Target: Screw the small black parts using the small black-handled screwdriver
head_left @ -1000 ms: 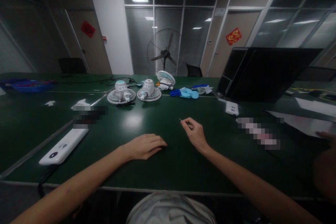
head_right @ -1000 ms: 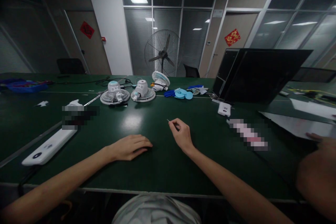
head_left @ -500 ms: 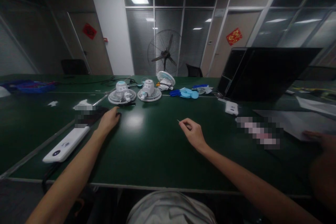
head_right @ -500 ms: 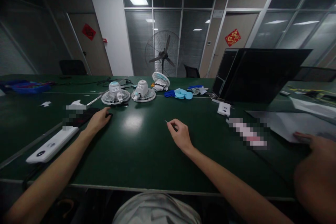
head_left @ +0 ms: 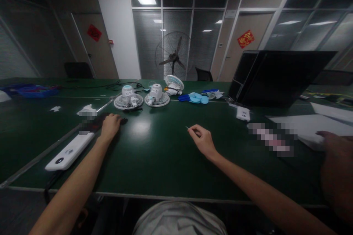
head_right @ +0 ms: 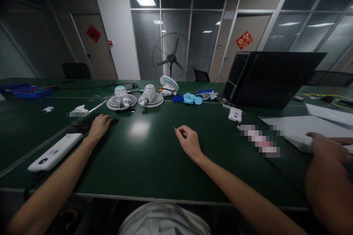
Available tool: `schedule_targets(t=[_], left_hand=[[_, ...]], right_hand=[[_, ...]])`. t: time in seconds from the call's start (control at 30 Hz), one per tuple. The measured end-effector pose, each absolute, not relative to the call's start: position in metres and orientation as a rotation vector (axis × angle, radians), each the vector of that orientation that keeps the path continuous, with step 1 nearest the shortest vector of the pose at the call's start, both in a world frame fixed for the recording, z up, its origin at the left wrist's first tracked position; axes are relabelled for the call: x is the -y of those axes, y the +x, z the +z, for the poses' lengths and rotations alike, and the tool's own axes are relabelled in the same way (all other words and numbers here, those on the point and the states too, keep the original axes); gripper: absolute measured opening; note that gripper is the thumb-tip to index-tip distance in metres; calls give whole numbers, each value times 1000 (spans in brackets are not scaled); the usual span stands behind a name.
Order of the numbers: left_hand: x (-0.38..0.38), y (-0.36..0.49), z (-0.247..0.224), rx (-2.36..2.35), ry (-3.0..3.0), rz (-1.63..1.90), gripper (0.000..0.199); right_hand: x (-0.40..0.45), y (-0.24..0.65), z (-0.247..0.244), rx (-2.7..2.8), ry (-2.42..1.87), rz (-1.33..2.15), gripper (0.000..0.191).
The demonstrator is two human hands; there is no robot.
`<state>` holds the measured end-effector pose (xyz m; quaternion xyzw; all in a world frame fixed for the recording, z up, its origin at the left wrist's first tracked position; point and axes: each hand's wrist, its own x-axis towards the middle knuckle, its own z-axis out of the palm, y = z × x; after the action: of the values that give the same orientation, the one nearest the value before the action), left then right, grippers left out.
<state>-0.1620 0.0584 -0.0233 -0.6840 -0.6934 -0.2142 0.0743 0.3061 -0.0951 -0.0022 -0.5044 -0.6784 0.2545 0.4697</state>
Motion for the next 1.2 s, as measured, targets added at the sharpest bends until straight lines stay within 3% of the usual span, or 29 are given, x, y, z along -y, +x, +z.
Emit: schedule_targets(t=[0.37, 0.97, 1.2], left_hand=[[-53, -160, -20, 2190, -2049, -701, 29], [-56, -138, -18, 2231, -2030, -1170, 37], [-60, -141, -18, 2402, -1886, -1271, 28]], right_hand=[[96, 305, -1, 1673, -1229, 619, 22], [95, 305, -3, 1684, -1242, 616, 21], [95, 306, -4, 1687, -1235, 637, 20]])
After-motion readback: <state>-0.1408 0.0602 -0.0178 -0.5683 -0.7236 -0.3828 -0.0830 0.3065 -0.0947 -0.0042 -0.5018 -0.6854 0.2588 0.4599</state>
